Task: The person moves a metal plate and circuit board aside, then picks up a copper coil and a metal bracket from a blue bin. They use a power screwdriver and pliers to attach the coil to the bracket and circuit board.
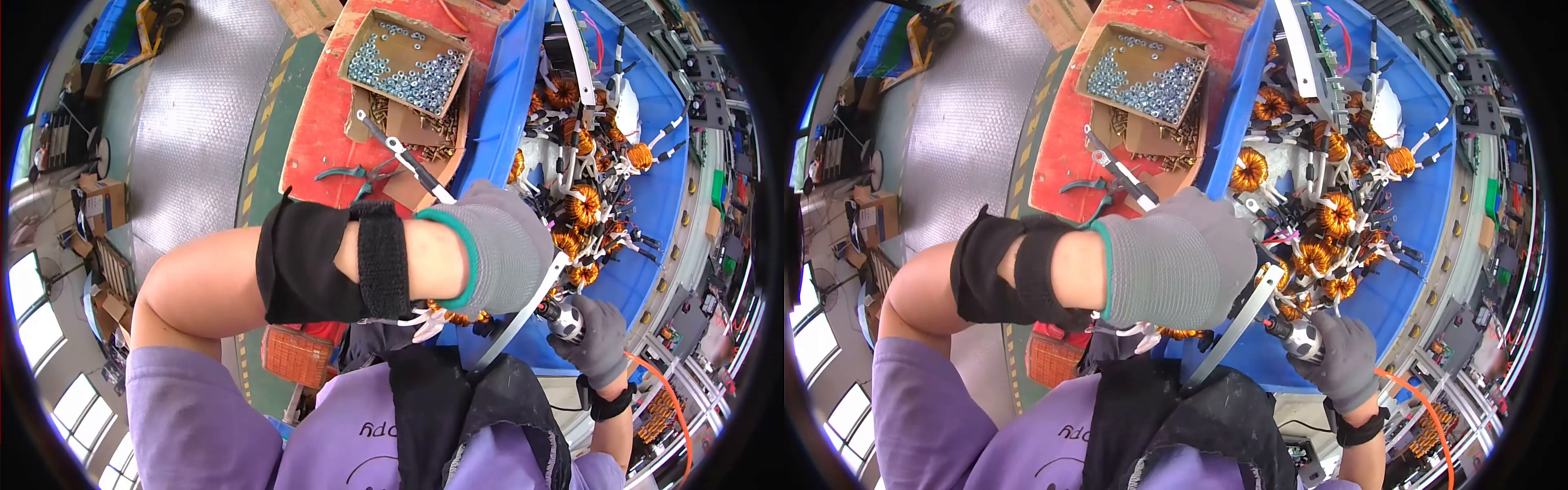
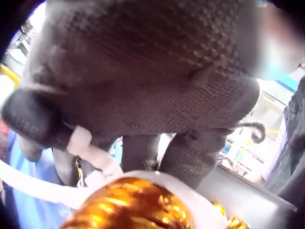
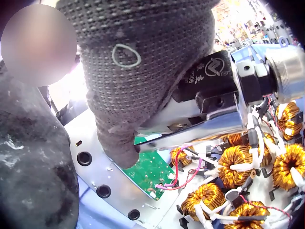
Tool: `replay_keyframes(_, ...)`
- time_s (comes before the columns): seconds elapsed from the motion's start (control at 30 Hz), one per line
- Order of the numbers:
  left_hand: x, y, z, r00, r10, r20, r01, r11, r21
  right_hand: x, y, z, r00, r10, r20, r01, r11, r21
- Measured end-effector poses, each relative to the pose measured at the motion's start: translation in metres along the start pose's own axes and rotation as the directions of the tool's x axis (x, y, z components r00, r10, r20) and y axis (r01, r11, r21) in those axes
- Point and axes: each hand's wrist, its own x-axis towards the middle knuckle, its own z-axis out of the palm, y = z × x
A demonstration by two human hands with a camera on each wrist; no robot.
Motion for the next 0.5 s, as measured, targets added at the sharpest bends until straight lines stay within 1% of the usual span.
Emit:
replay_keyframes(0.03, 0.0, -0.002, -0.001, 1.0, -0.001, -0.003, 0.001, 1.0, -0.002, -0.002, 0.0, 0.0, 0.999, 0.022, 0.031, -0.023, 1.0, 0.015)
replay_keyframes(0.1, -0.001, -0.004, -0.003, 0.997, 0.054, -0.061, -0.057, 0.997, -0.044, -0.005, -0.003, -0.003, 0.999, 0.033, 0.032, -0.034, 0.999, 0.017)
replay_keyframes(0.17, -0.002, -0.006, -0.003, 0.997, 0.064, -0.045, -0.065, 0.998, -0.027, -0.004, -0.008, -0.008, 0.998, 0.048, 0.031, -0.049, 0.999, 0.018)
replay_keyframes(0.23, -0.001, -0.007, -0.007, 0.997, 0.078, -0.028, -0.079, 0.997, -0.008, -0.003, -0.013, -0.016, 0.997, 0.039, 0.065, -0.038, 0.999, -0.012)
replay_keyframes(0.3, -0.001, -0.007, -0.019, 0.982, 0.064, 0.179, -0.05, 0.995, -0.083, -0.003, -0.019, -0.022, 0.995, 0.054, 0.078, -0.052, 0.998, -0.032)
replay_keyframes(0.33, -0.002, -0.007, -0.022, 0.982, 0.067, 0.178, -0.052, 0.995, -0.084, -0.003, -0.021, -0.024, 0.994, 0.067, 0.089, -0.063, 0.997, -0.047)
replay_keyframes(0.4, -0.006, -0.008, -0.025, 0.956, 0.08, 0.282, -0.052, 0.993, -0.103, -0.002, -0.023, -0.026, 0.995, 0.057, 0.076, -0.052, 0.996, -0.066)
replay_keyframes(0.43, -0.007, -0.008, -0.023, 0.956, 0.082, 0.281, -0.055, 0.993, -0.104, -0.002, -0.023, -0.027, 0.997, 0.044, 0.062, -0.039, 0.996, -0.084)
replay_keyframes(0.47, -0.008, -0.007, -0.018, 0.971, 0.087, 0.223, -0.072, 0.995, -0.074, -0.002, -0.023, -0.026, 0.997, 0.046, 0.062, -0.04, 0.996, -0.085)
replay_keyframes(0.5, -0.009, -0.006, -0.014, 0.982, 0.093, 0.163, -0.087, 0.995, -0.043, -0.004, -0.021, -0.024, 0.995, 0.08, 0.062, -0.074, 0.993, -0.093)
